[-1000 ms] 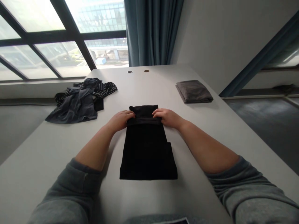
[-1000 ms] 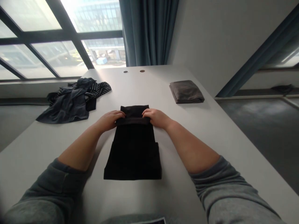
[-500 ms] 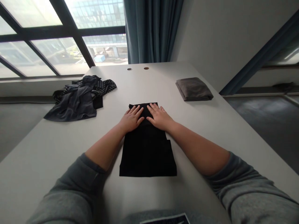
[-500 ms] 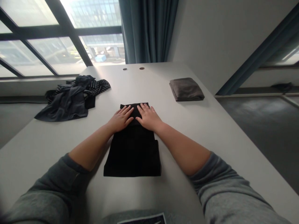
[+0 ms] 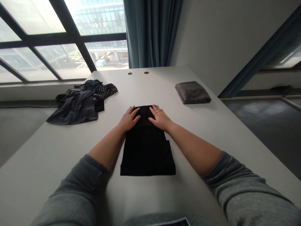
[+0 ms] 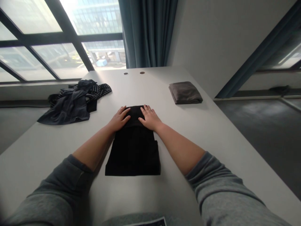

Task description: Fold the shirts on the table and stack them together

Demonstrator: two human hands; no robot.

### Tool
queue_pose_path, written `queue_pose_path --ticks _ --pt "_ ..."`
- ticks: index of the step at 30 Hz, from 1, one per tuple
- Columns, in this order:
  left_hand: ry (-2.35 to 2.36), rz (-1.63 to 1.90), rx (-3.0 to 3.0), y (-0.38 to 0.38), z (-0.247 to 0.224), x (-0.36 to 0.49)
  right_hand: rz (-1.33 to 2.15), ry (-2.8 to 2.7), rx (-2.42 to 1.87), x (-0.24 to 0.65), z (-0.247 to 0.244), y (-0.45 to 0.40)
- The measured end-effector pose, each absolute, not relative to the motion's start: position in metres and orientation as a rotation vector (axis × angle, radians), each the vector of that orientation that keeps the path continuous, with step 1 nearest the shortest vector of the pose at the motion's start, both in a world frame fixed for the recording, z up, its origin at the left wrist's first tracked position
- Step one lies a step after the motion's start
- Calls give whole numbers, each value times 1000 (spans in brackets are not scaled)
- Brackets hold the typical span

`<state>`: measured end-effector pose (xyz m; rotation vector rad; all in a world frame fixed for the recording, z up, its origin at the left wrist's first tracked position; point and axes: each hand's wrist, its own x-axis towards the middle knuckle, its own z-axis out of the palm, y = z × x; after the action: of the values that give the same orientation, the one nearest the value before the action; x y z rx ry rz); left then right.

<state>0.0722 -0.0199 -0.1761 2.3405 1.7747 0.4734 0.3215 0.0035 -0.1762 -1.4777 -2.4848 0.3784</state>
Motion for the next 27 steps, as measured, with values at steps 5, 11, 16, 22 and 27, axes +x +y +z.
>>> queue_pose_path --ticks 5,11,16,22,27 --pt "2009 481 2084 -12 -182 56 373 -2323 -1778 335 -175 9" --pt "1688 832 2017 -4 -188 50 558 -2292 -1603 339 -176 19" --pt "1356 1209 1583 -1 -191 47 938 -1931 -1303 342 -173 10" --pt "1006 1323 1213 -15 -180 53 1530 -1469 -785 340 -164 -8" --pt "1013 1288 1261 -27 -176 51 1683 -1637 -805 347 -164 -17"
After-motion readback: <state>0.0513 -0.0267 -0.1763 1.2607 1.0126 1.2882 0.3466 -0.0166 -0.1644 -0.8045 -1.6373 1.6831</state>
